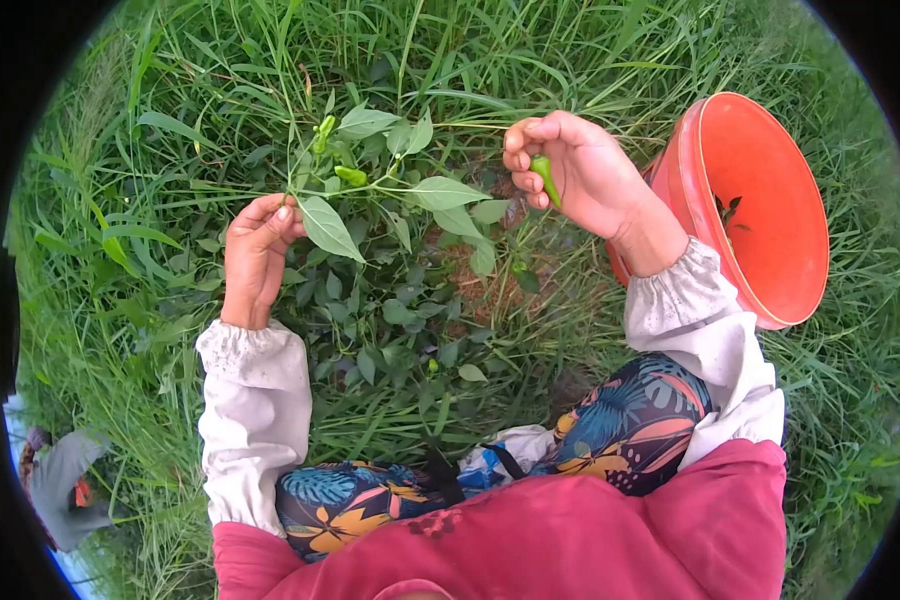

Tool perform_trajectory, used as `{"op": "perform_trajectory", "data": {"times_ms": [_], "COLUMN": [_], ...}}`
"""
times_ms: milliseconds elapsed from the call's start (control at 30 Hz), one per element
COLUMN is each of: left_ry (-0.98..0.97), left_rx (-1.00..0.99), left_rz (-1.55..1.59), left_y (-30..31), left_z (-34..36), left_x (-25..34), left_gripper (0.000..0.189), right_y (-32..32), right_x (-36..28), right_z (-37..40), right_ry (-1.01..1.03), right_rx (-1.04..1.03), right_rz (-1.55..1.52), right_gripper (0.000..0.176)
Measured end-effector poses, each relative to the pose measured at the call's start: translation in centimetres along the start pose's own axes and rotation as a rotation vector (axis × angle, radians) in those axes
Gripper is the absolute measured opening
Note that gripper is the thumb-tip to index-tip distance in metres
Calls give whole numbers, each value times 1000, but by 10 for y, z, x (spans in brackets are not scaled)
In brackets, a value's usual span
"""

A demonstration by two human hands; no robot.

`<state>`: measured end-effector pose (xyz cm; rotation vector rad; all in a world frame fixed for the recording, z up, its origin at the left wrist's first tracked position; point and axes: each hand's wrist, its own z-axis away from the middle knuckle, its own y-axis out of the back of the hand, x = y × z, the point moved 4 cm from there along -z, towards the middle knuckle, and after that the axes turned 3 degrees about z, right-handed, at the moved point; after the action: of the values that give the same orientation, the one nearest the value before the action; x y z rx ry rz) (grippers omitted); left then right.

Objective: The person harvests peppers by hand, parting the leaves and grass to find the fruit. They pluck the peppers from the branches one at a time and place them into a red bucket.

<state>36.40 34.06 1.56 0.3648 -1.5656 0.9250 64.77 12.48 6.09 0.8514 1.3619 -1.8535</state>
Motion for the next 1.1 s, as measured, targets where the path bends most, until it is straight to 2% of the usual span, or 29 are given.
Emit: {"op": "perform_trajectory", "data": {"times_ms": [33,67,133,167,233,267,367,400,467,600,667,700,733,800,867,933,1000,1100], "left_ry": [4,5,6,10,21,30,33,38,32,29,17,19,35,50,77,96,133,175], "left_rx": [-28,-33,-34,-36,-55,-73,-101,-119,-130,-134,-103,-102,-72,-40,-30,-3,-130,-46], "left_rz": [45,43,28,22,-5,-33,-69,-92,-104,-145,-161,-158,-103,-51,154,204,471,547], "left_y": [-6,-11,-21,-26,-33,-38,-50,-54,-63,-65,-59,-56,-51,-39,-29,-24,-19,-15], "left_z": [1,2,5,6,8,9,9,9,12,13,12,12,11,9,7,6,4,5], "left_x": [-1,-1,1,2,0,-2,-5,-6,-5,-7,-10,-12,-14,-17,-19,-19,-23,-26], "left_gripper": [17,17,18,18,17,17,15,15,15,16,15,15,15,15,14,11,11,11], "right_y": [7,9,8,4,-11,-12,-32,-39,-43,-37,-26,-22,-14,17,30,34,22,3], "right_x": [10,16,16,14,-3,0,20,27,29,43,43,40,38,38,18,-3,-37,-88], "right_z": [-5,-5,-9,-9,-5,-7,-16,-18,-18,-21,-20,-15,-14,-21,-13,3,30,81], "right_ry": [-88,-91,53,53,273,272,109,168,69,157,163,77,71,143,199,330,464,736], "right_rx": [107,190,346,349,307,311,-6,-46,-33,-99,153,310,382,411,406,465,614,986], "right_rz": [85,238,601,599,772,773,906,935,1065,1064,765,584,383,-68,-129,55,485,1315], "right_gripper": [23,27,26,26,24,24,24,28,30,30,24,21,14,18,21,21,23,26]}}
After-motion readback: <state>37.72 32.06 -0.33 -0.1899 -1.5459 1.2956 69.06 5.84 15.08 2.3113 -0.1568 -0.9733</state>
